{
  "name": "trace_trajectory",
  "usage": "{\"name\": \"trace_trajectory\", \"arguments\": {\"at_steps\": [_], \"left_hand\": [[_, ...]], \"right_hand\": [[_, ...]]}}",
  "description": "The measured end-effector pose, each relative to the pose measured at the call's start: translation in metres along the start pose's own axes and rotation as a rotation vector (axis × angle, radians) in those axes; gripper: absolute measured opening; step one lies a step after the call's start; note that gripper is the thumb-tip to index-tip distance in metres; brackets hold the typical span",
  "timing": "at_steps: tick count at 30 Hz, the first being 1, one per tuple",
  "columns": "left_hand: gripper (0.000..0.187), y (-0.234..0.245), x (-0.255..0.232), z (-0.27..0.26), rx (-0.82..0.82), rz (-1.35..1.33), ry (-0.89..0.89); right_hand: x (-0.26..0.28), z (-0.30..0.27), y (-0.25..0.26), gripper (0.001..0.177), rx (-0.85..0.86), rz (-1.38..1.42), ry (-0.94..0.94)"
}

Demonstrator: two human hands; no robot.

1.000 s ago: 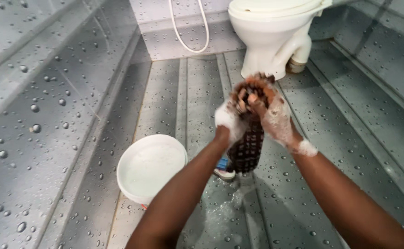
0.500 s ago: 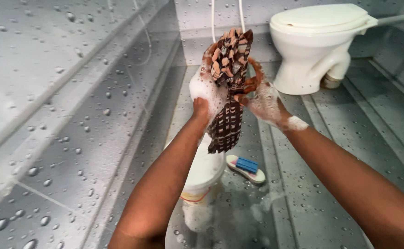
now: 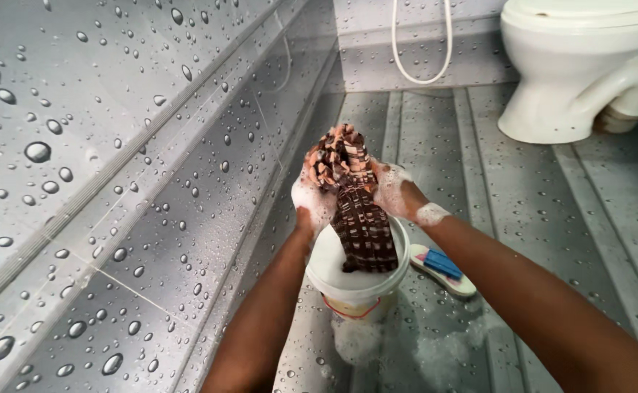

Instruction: The person washes a piece of patterned cloth by hand in a bucket of soapy water, rubbing and scrubbing the fabric between their hands.

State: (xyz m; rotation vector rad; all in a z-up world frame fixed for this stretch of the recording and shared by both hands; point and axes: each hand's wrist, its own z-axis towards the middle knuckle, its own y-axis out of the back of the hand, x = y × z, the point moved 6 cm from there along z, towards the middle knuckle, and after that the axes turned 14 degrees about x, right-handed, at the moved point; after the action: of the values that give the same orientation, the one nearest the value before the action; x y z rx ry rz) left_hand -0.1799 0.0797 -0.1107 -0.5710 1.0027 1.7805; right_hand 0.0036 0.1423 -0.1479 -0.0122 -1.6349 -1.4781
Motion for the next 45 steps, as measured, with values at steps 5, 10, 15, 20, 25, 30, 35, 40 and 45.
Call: {"name": "trace_trajectory", "arguments": {"at_steps": [5, 10, 15, 20, 25, 30, 35, 40, 45], "left_hand": [[0.051, -0.034, 0.082, 0.020, 0.064, -0.642, 0.071], [0.059, -0.042, 0.100, -0.006, 0.225, 0.601, 0.221], [0.064, -0.043, 0.103, -0.042, 0.331, 0.411, 0.302], [0.062, -0.066, 0.128, -0.076, 0.463, 0.353, 0.420], [0.061, -0.072, 0.167, -0.096, 0.557, 0.319, 0.516], [0.059, -0.083, 0.198, -0.095, 0.569, 0.315, 0.545], [0.057, -0.106, 0.227, -0.108, 0.590, 0.379, 0.602], [0.055, -0.134, 0.244, -0.119, 0.647, 0.541, 0.672], [0.054, -0.161, 0.220, -0.115, 0.685, 0.650, 0.707]], "right_hand": [[-0.076, 0.038, -0.037, 0.033, 0.052, 0.102, -0.056], [-0.125, 0.043, -0.081, 0.033, 0.189, 0.112, -0.097], [-0.114, 0.020, -0.106, 0.028, 0.383, -0.258, -0.193], [-0.100, -0.005, -0.138, 0.026, 0.593, -0.240, -0.278], [-0.112, 0.006, -0.174, 0.026, 0.679, -0.211, -0.334], [-0.142, 0.018, -0.196, 0.027, 0.709, -0.171, -0.416], [-0.160, 0.014, -0.211, 0.030, 0.732, -0.132, -0.488], [-0.144, -0.001, -0.175, 0.034, 0.750, -0.139, -0.560], [-0.097, -0.021, -0.100, 0.038, 0.604, -0.120, -0.719]]}}
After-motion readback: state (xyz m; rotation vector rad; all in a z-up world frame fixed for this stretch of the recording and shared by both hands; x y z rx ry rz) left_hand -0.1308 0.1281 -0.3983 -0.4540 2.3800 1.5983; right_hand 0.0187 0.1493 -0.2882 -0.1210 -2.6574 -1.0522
